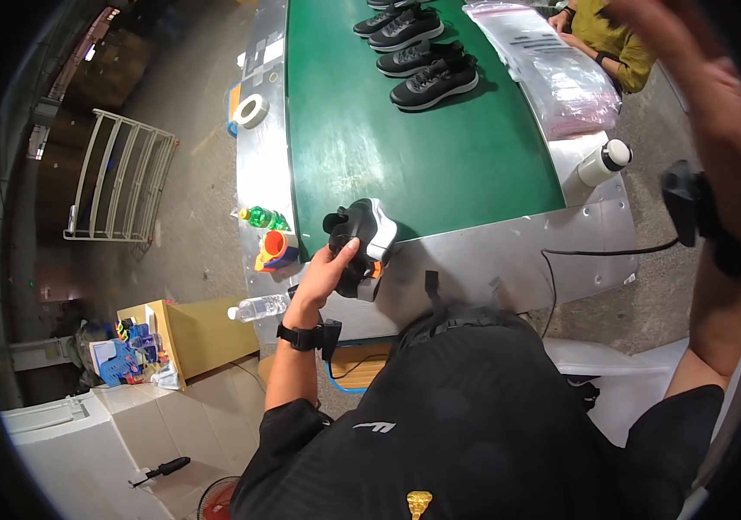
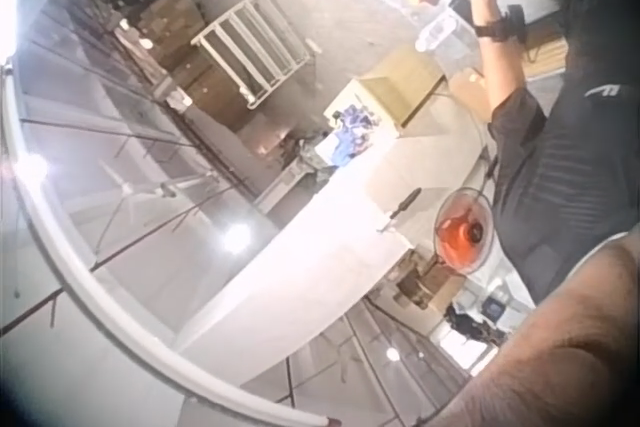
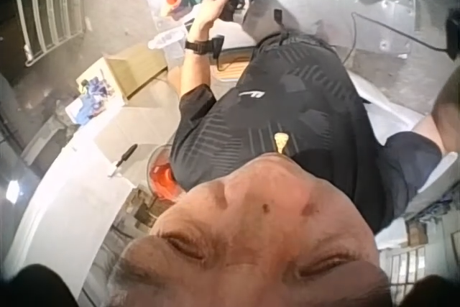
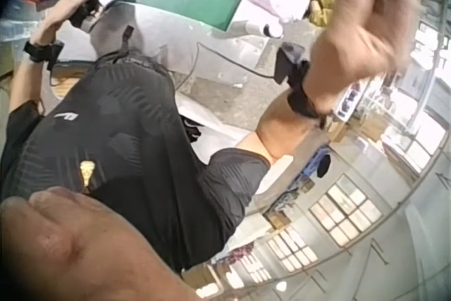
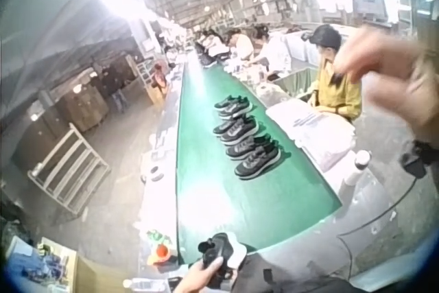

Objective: Moving finished black shoes from a bin onto a conveyor belt and back into storage containers.

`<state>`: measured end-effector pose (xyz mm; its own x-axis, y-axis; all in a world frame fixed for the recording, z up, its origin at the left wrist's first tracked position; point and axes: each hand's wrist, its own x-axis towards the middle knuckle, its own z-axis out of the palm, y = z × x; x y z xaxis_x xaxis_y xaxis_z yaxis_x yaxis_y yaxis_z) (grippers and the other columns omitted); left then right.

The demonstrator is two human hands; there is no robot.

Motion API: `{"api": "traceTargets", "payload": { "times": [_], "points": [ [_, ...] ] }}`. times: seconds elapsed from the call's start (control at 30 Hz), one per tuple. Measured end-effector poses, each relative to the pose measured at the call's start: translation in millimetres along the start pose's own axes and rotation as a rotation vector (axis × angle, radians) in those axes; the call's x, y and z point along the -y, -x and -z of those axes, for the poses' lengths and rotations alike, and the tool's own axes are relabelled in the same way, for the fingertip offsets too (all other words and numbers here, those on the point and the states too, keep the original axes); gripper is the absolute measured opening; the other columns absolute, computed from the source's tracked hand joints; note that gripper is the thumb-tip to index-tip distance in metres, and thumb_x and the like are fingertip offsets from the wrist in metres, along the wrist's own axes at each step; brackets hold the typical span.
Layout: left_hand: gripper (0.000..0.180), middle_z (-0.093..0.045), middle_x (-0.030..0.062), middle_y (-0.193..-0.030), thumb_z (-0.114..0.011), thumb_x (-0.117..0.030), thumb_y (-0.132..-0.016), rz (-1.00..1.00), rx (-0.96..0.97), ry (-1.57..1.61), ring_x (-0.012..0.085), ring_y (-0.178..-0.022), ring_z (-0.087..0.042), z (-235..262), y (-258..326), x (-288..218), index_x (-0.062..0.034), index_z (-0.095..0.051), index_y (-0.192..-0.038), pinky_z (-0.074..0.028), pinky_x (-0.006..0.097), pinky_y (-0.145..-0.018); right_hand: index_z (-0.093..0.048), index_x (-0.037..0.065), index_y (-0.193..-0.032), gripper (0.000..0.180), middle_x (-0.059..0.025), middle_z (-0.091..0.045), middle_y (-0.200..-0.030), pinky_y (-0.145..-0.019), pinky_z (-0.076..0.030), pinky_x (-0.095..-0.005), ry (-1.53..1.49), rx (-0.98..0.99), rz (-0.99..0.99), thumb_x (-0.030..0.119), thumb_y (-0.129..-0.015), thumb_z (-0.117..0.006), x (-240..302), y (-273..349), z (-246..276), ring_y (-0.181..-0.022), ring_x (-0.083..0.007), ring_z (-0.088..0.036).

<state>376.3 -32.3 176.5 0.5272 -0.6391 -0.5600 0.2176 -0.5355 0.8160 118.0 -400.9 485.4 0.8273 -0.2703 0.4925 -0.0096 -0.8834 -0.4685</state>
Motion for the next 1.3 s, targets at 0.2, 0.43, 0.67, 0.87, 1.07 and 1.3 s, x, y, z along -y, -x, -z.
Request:
{"api": "traceTargets", "payload": {
  "times": [0.2, 0.43, 0.67, 0.87, 1.07, 1.3],
  "points": [
    [0.065, -0.071, 0.0158, -0.099, -0.07, -0.056, -0.086, -0.201, -0.241, -0.399, 0.0262, -0.09, -0.069, -6, -15, 48, 0.002, -0.063, -0.115, -0.053, 0.037, -0.077, -0.07, 0.006, -0.106, 0.022, -0.0039, -0.068, -0.104, -0.081, -0.048, -0.0293, 0.011, -0.009, 0.136, 0.02, -0.09, -0.071, -50, -10, -91, -0.091, -0.0154, -0.061],
    [0.057, -0.066, 0.0199, -0.09, -0.076, -0.055, -0.074, -0.135, -0.11, -0.985, 0.0388, -0.088, -0.067, -56, -8, 84, -0.0087, -0.061, -0.104, -0.054, 0.047, -0.074, -0.071, 0.005, -0.096, 0.021, -0.0078, -0.07, -0.087, -0.074, -0.051, -0.0325, -0.258, 0.072, -0.259, 0.023, -0.087, -0.07, -164, -16, -205, -0.081, -0.0193, -0.067],
    [0.053, -0.063, 0.0177, -0.092, -0.083, -0.04, -0.066, -0.09, -0.159, -0.996, 0.0383, -0.085, -0.064, -67, -8, 124, -0.0126, -0.057, -0.103, -0.053, 0.048, -0.074, -0.072, 0.003, -0.09, 0.021, -0.0118, -0.072, -0.086, -0.075, -0.053, -0.0351, -0.249, 0.128, -0.587, 0.022, -0.083, -0.067, -283, -30, -308, -0.083, -0.0246, -0.069],
    [0.055, -0.064, 0.0167, -0.092, -0.084, -0.04, -0.063, -0.049, -0.119, -0.991, 0.0381, -0.087, -0.064, -63, -9, 133, -0.015, -0.059, -0.106, -0.053, 0.047, -0.076, -0.069, 0.005, -0.103, 0.024, -0.016, -0.068, -0.101, -0.087, -0.051, -0.0435, -0.017, -0.014, -0.633, 0.019, -0.083, -0.068, -364, -51, -383, -0.099, -0.0345, -0.064],
    [0.07, -0.061, 0.0187, -0.102, -0.075, -0.039, -0.081, 0.003, -0.006, -1.063, 0.0335, -0.091, -0.062, -58, -5, 172, -0.0124, -0.049, -0.14, -0.05, 0.046, -0.078, -0.057, 0.009, -0.126, 0.045, -0.0086, -0.056, -0.131, -0.108, -0.037, -0.0445, 0.301, 0.004, -0.509, 0.007, -0.081, -0.064, -409, -82, -421, -0.128, -0.03, -0.048],
    [0.089, -0.048, 0.0295, -0.14, -0.081, -0.041, -0.075, 0.277, 0.125, -0.926, 0.0433, -0.126, -0.049, -49, -19, 189, -0.0132, -0.04, -0.149, -0.04, 0.049, -0.107, -0.07, 0.014, -0.099, 0.019, -0.0035, -0.069, -0.107, -0.107, -0.034, -0.0538, 0.694, 0.422, -0.357, 0.014, -0.089, -0.054, -415, -91, -436, -0.109, -0.0205, -0.06]
  ]
}}
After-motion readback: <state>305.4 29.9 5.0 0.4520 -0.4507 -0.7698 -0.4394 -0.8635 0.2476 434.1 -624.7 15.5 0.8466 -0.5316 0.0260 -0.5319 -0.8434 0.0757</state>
